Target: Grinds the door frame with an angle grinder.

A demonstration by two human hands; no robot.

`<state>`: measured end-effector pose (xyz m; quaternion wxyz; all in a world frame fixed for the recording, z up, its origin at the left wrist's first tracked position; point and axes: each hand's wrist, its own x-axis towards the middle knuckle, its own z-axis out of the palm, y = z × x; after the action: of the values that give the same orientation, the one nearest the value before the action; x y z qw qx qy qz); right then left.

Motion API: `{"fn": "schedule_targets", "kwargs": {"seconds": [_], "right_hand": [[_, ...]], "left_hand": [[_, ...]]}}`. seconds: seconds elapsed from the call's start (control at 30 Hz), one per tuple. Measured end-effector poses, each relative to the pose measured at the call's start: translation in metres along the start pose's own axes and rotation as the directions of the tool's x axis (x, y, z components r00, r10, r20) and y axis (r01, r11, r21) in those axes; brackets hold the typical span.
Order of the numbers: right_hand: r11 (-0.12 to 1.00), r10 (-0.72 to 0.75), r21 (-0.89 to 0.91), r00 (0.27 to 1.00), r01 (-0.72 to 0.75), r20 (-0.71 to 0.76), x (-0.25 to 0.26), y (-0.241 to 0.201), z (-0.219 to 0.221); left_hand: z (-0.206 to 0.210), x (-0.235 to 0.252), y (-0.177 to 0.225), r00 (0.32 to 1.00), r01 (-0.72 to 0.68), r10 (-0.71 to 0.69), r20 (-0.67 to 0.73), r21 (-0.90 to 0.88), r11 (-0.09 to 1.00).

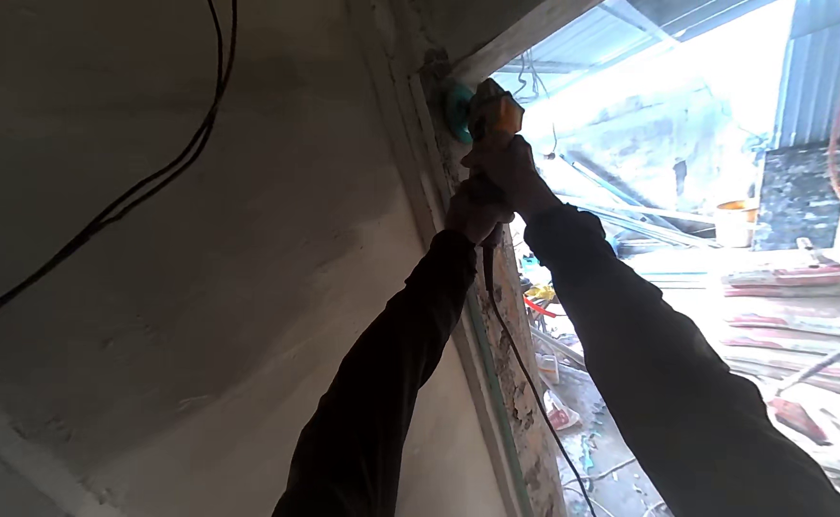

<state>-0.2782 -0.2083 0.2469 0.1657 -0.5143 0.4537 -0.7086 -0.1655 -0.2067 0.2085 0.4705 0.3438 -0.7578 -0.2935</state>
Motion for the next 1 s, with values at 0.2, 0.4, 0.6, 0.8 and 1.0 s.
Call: {"fn": "schedule_targets", "kwargs": {"seconds": [0.2,0.4,0.6,0.8,1.0], "right_hand": [[0.998,0.052,0.03,0.998,-0.052,-0.027,0.007,0.013,-0.008],[0.999,0.04,0.028,0.999,-0.039,-0.027,0.011,0.006,-0.005],[1.0,0.014,-0.001,1.0,-0.014,-0.007,0.002,0.001,0.001],[0.999,0.033,0.033,0.999,-0.032,-0.03,0.022,0.009,-0.005],[1.0,0.015,0.013,1.0,-0.015,-0.023,0.008,0.005,-0.003]], "left_hand": [[0.009,0.006,0.005,0.999,0.035,-0.038,0.032,0.076,0.996],[0.007,0.013,0.001,1.0,0.006,-0.007,0.007,0.034,0.999],[0.003,0.0,-0.003,0.999,-0.027,0.027,-0.017,-0.037,0.999],[0.007,0.019,0.008,1.0,0.005,-0.007,0.014,0.091,0.996],[0.006,0.007,0.003,1.0,0.002,-0.002,-0.003,0.053,0.999]]}}
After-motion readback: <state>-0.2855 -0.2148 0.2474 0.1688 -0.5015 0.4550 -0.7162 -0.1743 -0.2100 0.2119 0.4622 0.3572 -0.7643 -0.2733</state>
